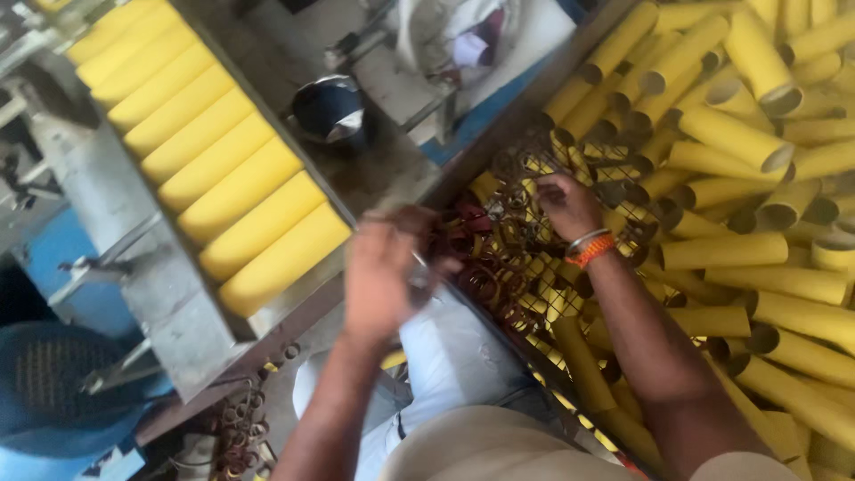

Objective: The person repeatedly picks up yellow cylindrical objects from a wire basket and places them onto a conveyor belt. The person handles the cylinders one at a time, moving them from the basket to the belt in a repetitive cycle.

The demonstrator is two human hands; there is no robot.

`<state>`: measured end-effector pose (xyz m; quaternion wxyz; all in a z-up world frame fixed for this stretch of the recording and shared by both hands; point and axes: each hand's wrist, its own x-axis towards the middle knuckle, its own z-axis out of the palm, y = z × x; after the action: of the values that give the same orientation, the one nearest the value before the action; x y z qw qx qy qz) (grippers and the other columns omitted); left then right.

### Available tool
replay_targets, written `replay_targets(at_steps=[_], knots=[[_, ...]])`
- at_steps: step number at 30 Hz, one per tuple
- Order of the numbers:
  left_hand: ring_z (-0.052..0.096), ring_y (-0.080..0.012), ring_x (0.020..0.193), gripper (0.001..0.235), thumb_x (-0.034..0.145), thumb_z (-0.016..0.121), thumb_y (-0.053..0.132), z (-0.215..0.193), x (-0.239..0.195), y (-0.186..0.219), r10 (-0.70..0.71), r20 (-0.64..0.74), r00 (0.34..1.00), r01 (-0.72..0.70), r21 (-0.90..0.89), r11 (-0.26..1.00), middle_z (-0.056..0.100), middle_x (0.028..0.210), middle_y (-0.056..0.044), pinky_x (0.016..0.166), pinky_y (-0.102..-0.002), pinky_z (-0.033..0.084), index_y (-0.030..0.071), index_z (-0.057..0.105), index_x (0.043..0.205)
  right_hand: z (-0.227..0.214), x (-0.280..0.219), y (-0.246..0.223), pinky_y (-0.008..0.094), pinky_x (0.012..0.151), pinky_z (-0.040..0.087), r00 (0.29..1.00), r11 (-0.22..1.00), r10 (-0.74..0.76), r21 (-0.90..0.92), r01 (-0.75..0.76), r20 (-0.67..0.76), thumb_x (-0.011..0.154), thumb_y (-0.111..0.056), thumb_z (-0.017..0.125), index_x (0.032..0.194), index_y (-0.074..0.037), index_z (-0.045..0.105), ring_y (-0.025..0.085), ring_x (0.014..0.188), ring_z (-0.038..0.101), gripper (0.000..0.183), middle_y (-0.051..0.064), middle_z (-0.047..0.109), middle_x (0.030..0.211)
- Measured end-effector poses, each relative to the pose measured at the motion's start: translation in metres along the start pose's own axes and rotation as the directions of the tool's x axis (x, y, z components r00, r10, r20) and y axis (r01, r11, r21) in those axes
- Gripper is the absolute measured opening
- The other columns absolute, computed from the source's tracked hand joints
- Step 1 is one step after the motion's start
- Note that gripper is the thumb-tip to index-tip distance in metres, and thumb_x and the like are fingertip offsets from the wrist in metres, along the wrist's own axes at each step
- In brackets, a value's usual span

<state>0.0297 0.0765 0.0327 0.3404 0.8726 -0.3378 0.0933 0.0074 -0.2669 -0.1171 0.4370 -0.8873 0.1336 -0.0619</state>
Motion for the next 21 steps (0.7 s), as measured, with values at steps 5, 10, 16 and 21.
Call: replay_targets(at_steps=[5,10,16,21], knots=[[0.068,-0.0338,0.108,0.053,0.087,0.073,0.045,0.062,0.030,0.045,-0.125,0.445,0.887,0.134,0.011,0.991,0.069,0.117,-0.014,0.091,-0.048,0.055,0.011,0.063,0.128,0.011,0.042,0.087,0.044,0.081,0.056,0.903,0.830,0.418,-0.445,-0.336,0.098,0.102,-0.023,0.064,0.163,-0.017,0.032,0.034,0.084,0.072,0.069,0.019,0.077,0.098],[0.069,-0.0350,0.100,0.053,0.084,0.072,0.044,0.072,0.036,0.046,-0.325,0.534,0.781,0.263,0.191,0.946,0.067,0.114,-0.015,0.079,-0.049,0.056,0.011,0.061,0.123,0.054,0.107,0.153,0.049,0.092,0.057,0.914,0.801,0.376,-0.549,-0.238,0.152,0.089,-0.029,0.071,0.165,-0.023,0.022,0.041,0.115,0.064,0.091,0.023,0.035,0.162],[0.069,-0.0338,0.099,0.052,0.085,0.072,0.047,0.073,0.042,0.047,-0.390,0.538,0.748,0.331,0.208,0.921,0.068,0.108,-0.014,0.079,-0.048,0.057,0.011,0.062,0.120,0.081,0.184,0.191,0.053,0.106,0.046,0.888,0.677,0.455,-0.677,-0.290,0.075,0.092,-0.055,0.068,0.159,-0.006,0.031,0.042,0.129,0.057,0.092,0.026,0.052,0.147],[0.070,-0.0320,0.096,0.048,0.084,0.073,0.048,0.076,0.036,0.046,-0.371,0.511,0.775,0.334,0.168,0.928,0.070,0.102,-0.011,0.076,-0.047,0.057,0.010,0.064,0.112,0.060,0.133,0.177,0.052,0.106,0.048,0.980,0.782,0.098,-0.595,-0.183,-0.172,0.099,-0.057,0.070,0.145,-0.006,0.053,0.043,0.124,0.058,0.071,0.025,0.059,0.133]])
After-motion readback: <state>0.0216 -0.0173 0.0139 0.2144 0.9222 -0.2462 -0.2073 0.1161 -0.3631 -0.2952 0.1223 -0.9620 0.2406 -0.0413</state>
